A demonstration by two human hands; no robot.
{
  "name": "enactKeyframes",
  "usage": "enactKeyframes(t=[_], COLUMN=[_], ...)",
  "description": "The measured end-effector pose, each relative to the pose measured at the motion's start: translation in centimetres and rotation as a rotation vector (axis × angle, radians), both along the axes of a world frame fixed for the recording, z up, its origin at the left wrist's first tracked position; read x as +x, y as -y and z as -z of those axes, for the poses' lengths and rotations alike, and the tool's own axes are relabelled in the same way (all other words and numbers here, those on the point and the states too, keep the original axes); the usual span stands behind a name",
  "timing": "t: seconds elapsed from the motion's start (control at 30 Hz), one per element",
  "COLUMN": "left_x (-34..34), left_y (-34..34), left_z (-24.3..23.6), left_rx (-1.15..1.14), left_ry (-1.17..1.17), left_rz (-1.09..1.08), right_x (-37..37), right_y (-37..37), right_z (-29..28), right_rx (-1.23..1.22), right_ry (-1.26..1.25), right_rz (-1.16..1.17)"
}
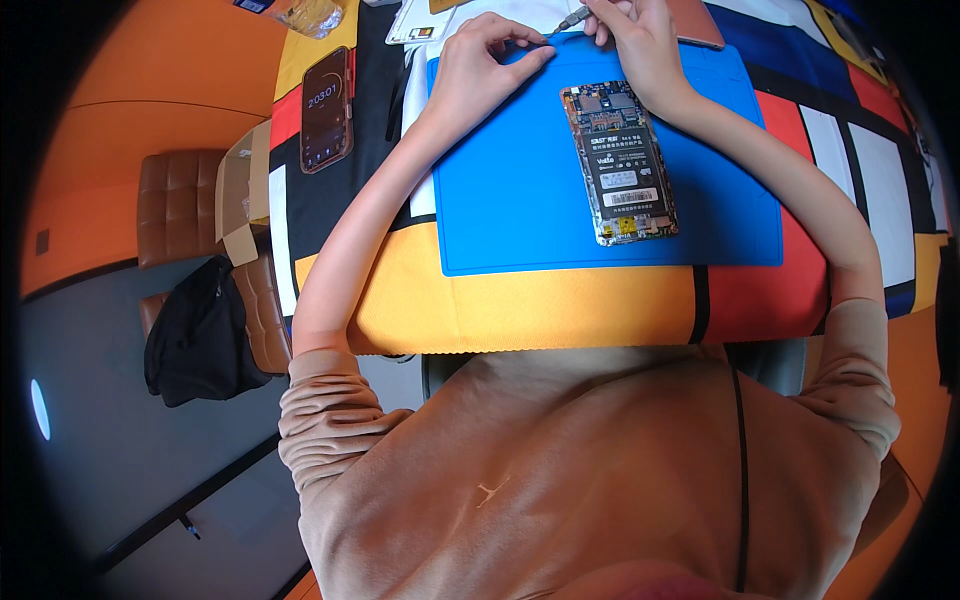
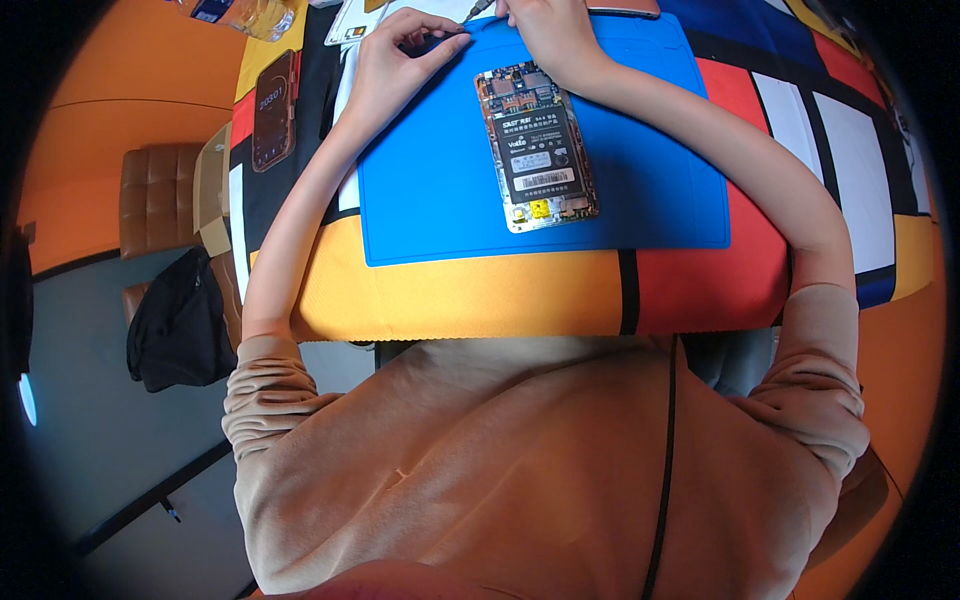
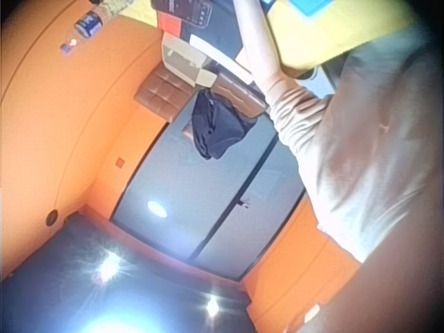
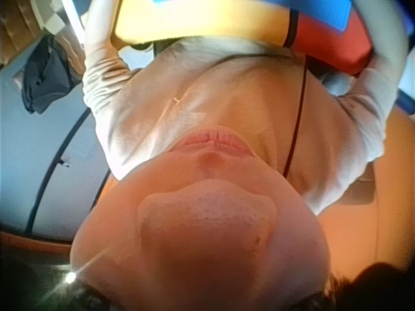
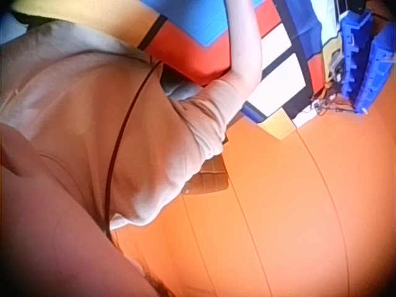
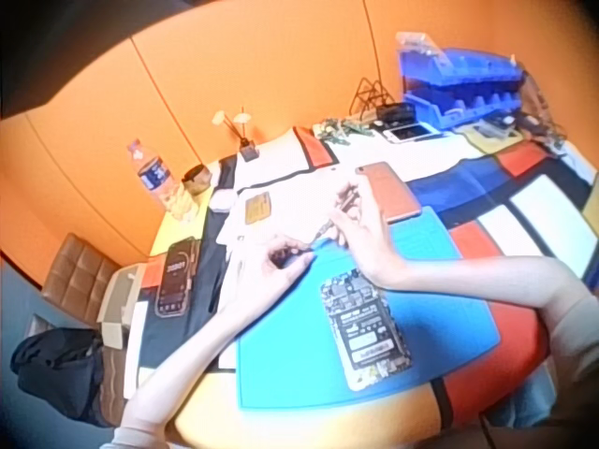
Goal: The person uses a screwdriver to remove screws from a smartphone's internal components on a blue mat. They then place the back cover on the phone and continue to work on the internal circuit board.
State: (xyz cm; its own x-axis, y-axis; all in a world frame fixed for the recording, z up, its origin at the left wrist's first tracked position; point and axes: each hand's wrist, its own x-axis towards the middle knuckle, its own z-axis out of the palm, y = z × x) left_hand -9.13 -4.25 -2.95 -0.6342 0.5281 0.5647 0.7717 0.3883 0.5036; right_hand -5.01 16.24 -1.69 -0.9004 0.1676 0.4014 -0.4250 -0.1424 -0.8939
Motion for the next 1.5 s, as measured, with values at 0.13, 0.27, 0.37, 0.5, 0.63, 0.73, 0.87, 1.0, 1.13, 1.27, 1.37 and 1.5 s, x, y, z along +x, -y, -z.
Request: enactKeyframes(t=[0.13, 0.27, 0.37, 0.5, 0.63, 0.73, 0.87, 1.0, 1.13, 1.27, 1.37, 1.5], left_x=[0.0, 0.0, 0.0, 0.0, -0.2, -0.1, 1.2, 2.3, 2.7, 3.0, 2.9, 2.9], left_y=[0.2, 0.1, 0.1, 0.3, -0.1, -0.4, -0.3, -0.3, -0.3, -0.2, -0.1, -0.2], left_z=[0.3, 0.1, 0.1, 0.4, 0.7, 0.4, -0.4, -1.3, -2.0, -2.5, -2.7, -2.6], left_rx=[0.022, 0.006, -0.022, 0.0, 0.035, 0.036, 0.093, 0.111, 0.08, 0.057, -0.02, 0.051], left_ry=[0.007, 0.007, -0.033, -0.03, -0.008, -0.036, 0.218, 0.236, 0.223, 0.222, 0.243, 0.189], left_rz=[-0.002, -0.031, -0.072, -0.082, -0.107, -0.122, -0.152, -0.131, -0.146, -0.164, -0.182, -0.169], right_x=[-0.3, -0.5, -0.5, 0.0, 0.7, 1.4, 3.1, 6.4, 7.0, 6.5, 6.4, 6.5], right_y=[-0.1, -0.1, -0.1, 0.0, 0.1, -0.3, -1.4, -2.1, -2.1, -2.1, -2.3, -2.3], right_z=[0.3, 0.6, 0.5, 0.2, 0.0, -0.5, -1.5, -1.2, -0.5, 0.1, 0.5, 0.6], right_rx=[-0.01, -0.032, -0.052, -0.074, 0.01, 0.07, 0.229, 0.405, 0.422, 0.348, 0.357, 0.398], right_ry=[0.003, 0.006, -0.024, -0.027, -0.104, -0.101, -0.348, -0.482, -0.459, -0.418, -0.376, -0.382], right_rz=[-0.008, -0.01, 0.021, -0.051, -0.112, -0.149, -0.193, -0.201, -0.13, -0.232, -0.233, -0.231])
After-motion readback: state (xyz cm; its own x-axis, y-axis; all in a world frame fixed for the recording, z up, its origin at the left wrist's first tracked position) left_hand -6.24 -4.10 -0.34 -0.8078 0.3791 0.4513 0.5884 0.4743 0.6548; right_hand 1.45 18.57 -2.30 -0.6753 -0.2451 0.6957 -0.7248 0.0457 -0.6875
